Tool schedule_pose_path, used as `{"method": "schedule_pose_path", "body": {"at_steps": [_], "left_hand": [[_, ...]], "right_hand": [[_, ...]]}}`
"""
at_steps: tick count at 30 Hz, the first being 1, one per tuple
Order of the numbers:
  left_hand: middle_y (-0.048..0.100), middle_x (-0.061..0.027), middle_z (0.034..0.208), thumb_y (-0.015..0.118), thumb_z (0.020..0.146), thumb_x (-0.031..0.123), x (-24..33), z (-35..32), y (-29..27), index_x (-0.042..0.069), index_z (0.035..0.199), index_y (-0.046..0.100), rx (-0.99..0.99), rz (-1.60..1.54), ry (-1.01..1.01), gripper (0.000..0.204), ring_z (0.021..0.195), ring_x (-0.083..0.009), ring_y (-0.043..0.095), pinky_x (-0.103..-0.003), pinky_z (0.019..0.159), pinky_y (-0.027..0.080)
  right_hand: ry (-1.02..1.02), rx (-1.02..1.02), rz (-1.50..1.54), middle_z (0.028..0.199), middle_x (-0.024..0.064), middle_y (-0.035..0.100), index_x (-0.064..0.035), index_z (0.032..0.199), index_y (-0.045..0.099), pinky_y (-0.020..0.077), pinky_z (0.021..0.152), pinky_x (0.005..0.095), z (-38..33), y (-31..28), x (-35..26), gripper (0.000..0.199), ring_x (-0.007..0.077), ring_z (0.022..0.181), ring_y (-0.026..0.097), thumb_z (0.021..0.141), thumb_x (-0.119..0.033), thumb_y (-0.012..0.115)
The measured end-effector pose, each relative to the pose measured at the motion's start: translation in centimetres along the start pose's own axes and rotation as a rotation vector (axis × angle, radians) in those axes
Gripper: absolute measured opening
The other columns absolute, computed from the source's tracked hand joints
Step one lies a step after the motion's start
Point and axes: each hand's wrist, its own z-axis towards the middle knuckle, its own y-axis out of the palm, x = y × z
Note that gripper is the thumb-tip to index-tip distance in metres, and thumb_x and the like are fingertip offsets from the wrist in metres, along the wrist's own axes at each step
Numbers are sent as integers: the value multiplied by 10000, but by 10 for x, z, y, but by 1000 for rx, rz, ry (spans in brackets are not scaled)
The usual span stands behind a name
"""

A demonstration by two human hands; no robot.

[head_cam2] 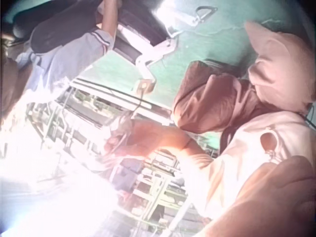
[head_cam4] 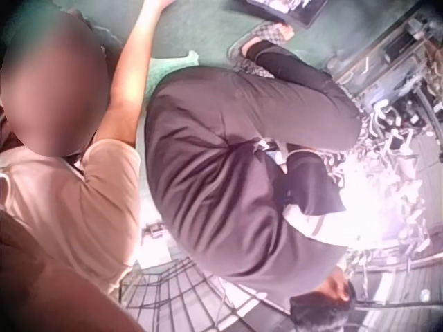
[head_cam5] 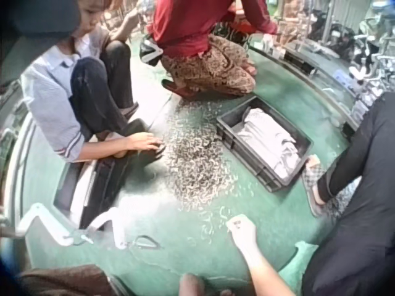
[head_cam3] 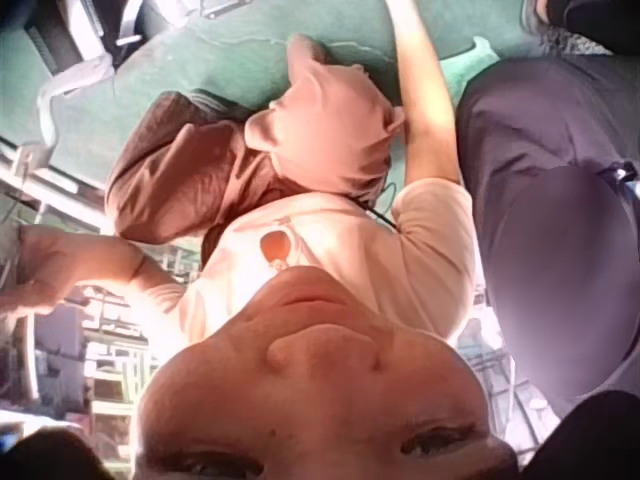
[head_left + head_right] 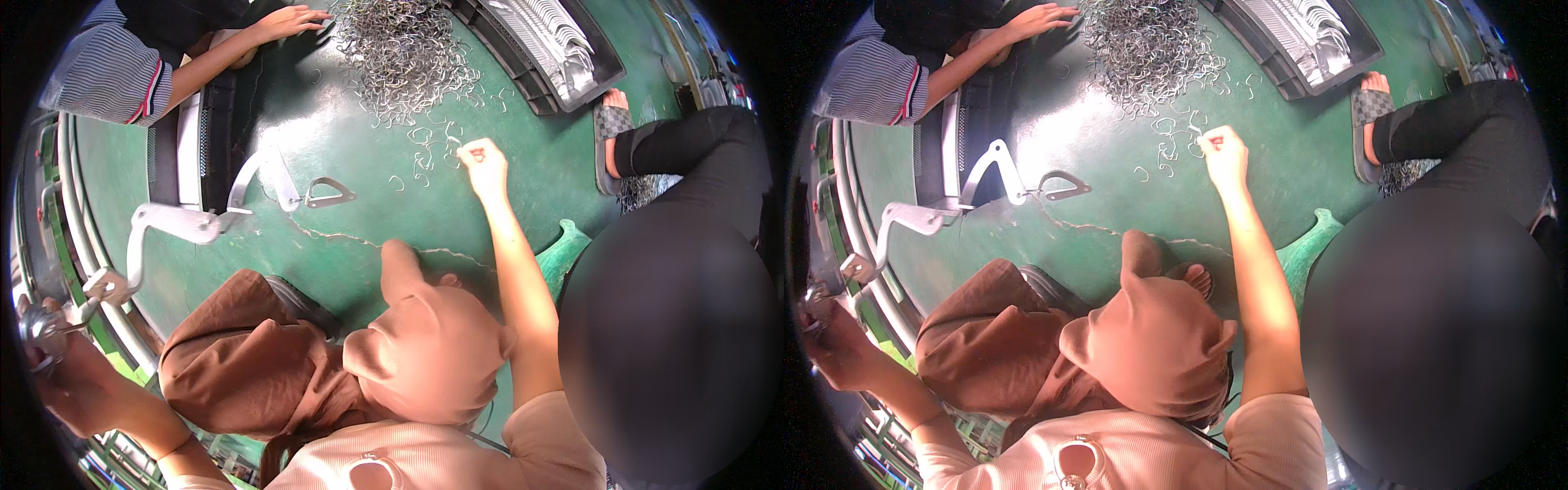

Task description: The person sits on the factory floor and repeatedly picks up small metal hooks and plastic clips, attaching them to a large decorative metal tree structure. They also handle a stack of plastic clips and place them into a black tray.

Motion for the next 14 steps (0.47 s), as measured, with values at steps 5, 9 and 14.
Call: {"method": "schedule_pose_path", "body": {"at_steps": [5,9,14], "left_hand": [[440,-125,1002,529,865,244,-43,-17,22,12,1004,529,-262,97,-4,271,1031,-299,413,-423,903,355],[522,-148,944,516,889,150,-76,-19,33,56,973,605,-451,303,216,155,847,-278,511,-317,607,497],[629,-15,811,692,710,107,-44,-22,60,56,845,688,-374,458,69,145,807,-170,575,-327,750,448]], "right_hand": [[164,-82,531,760,3,612,-23,1051,614,413,569,181,-24,-19,-56,261,49,676,547,798,-77,648],[59,-166,539,756,14,611,-12,1005,622,410,536,180,-43,-26,-139,197,60,632,563,820,-81,628],[-208,-365,432,765,64,645,-1,925,625,436,528,201,-81,-27,-297,154,121,637,632,829,-121,629]]}}
